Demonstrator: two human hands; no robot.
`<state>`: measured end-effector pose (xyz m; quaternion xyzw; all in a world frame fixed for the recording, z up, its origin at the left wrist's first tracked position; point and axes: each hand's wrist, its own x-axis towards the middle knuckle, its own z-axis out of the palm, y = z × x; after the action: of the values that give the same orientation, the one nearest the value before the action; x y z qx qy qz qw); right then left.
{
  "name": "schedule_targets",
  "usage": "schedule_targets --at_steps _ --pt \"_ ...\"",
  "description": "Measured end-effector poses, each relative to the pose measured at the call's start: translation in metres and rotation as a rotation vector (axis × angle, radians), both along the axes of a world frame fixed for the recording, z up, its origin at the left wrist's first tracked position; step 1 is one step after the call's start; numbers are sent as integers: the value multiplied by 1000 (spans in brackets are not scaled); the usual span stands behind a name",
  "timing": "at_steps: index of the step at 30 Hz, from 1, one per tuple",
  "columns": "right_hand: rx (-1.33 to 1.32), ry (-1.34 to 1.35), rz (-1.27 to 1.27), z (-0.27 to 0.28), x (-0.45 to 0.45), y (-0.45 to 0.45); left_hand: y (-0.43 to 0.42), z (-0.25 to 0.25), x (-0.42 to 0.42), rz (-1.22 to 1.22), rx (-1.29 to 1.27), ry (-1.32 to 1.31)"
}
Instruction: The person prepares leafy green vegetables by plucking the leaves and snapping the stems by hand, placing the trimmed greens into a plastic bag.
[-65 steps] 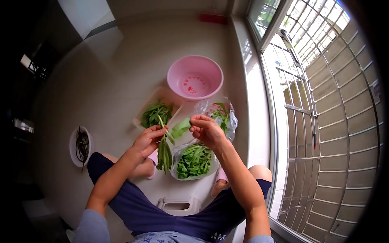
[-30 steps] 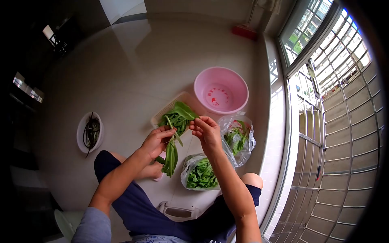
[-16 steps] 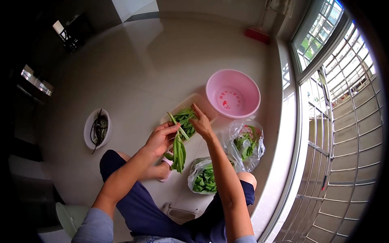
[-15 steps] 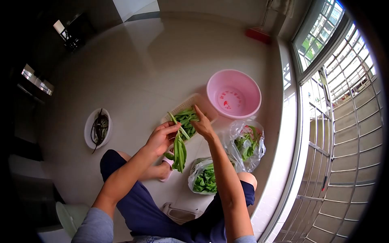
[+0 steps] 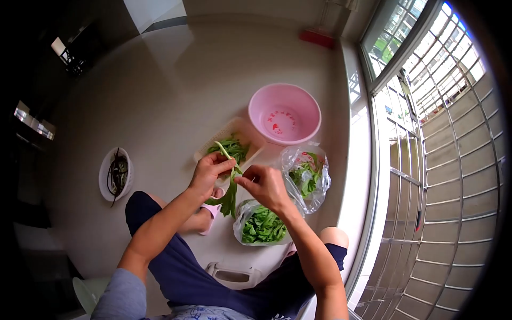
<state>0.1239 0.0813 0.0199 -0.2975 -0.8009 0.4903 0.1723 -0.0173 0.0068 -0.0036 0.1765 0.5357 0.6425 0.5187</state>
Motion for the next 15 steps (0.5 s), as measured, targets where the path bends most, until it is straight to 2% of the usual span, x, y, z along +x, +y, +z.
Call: schedule_targets --at_steps 2,4,6,8,10,12,15 --pt "43 -61 -7 -6 6 -9 5 -2 15 -11 20 83" --pt "204 -128 -52 -5 13 -14 9 -6 31 -53 50 200" --pt "186 -145 -85 -13 23 -14 12 -8 43 -107 40 181" --pt "168 -160 -121 -17 33 -13 17 -10 53 -142 -32 322" --pt "67 -129 -125 -16 46 -8 21 -19 60 -164 -15 352" --pt "27 -206 -109 -11 58 -3 23 -20 65 -244 -36 420" --pt "-176 -175 -82 -15 72 0 23 -14 73 -316 -74 249"
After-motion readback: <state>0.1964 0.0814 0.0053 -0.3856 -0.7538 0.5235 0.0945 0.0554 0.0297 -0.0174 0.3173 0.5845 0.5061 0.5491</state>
